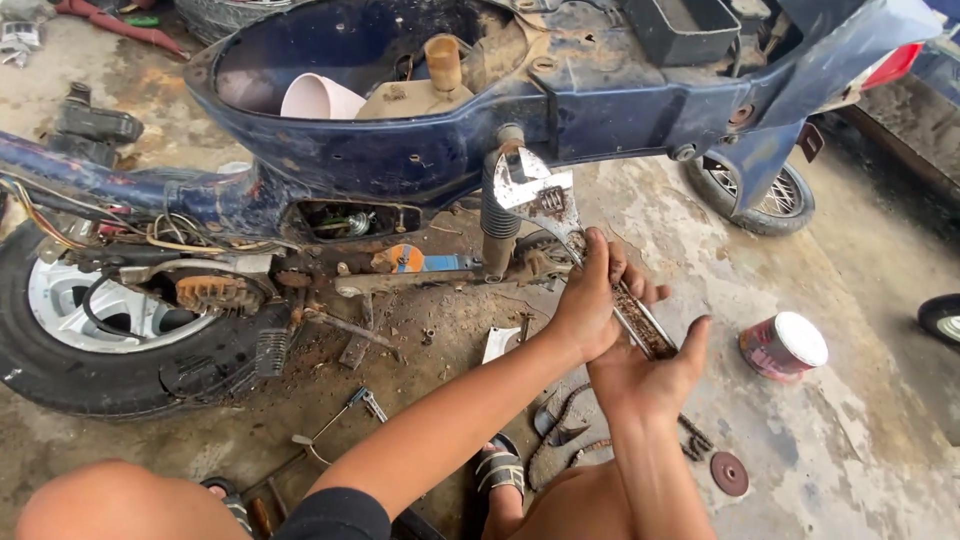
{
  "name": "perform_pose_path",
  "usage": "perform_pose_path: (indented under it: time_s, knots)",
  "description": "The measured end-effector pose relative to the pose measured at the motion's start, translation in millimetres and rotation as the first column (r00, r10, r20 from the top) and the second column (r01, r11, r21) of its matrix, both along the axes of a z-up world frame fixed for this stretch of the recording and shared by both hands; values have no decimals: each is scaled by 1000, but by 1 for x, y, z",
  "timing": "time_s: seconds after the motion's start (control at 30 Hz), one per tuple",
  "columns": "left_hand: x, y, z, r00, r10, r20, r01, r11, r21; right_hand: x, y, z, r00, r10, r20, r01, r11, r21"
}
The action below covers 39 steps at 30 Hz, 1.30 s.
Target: The person uses a wrench to loosen and remove a bolt from the rear shock absorber of a motorcycle. They then use a hammer to strike a metal component near the rear wheel and chain area.
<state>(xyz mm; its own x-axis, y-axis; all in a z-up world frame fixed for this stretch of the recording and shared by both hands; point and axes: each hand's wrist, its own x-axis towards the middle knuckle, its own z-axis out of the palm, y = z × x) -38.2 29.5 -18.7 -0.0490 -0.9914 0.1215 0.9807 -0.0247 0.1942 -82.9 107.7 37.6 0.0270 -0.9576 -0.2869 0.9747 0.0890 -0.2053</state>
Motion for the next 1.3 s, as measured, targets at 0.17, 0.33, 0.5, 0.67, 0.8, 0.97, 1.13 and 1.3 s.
perform_pose_path:
  time_s: [0.17, 0.33, 0.5, 0.67, 0.8, 0.97, 1.13, 1.3]
  knots:
    - [50, 37, 29, 749, 22, 663, 109, 982, -156, -46, -85, 9, 933, -351, 74, 322, 911, 257]
    - [133, 97, 63, 59, 74, 996, 210, 974, -84, -64, -169, 105, 847, -502, -174, 418, 831, -366]
    - [251, 160, 135, -467, 569, 677, -400, 547, -735, -94, -268, 133, 873, -241, -423, -220, 579, -785]
    - [320, 190, 135, -363, 732, 577, -516, 358, -779, -76, -262, 148, 854, -344, -391, -110, 615, -781]
    - [272, 177, 139, -558, 380, 738, -275, 754, -596, -52, -248, 141, 820, -388, -422, -65, 669, -741]
    - [233, 87, 143, -604, 540, 586, 87, 776, -625, -86, -267, 134, 832, -430, -351, 73, 712, -699]
    - [209, 16, 170, -680, 627, 380, 363, 739, -568, -126, -297, 116, 910, -374, -179, 185, 752, -632]
    - [220, -13, 199, -547, 720, 428, 452, 684, -573, -88, -289, 141, 929, -355, -107, 244, 802, -545]
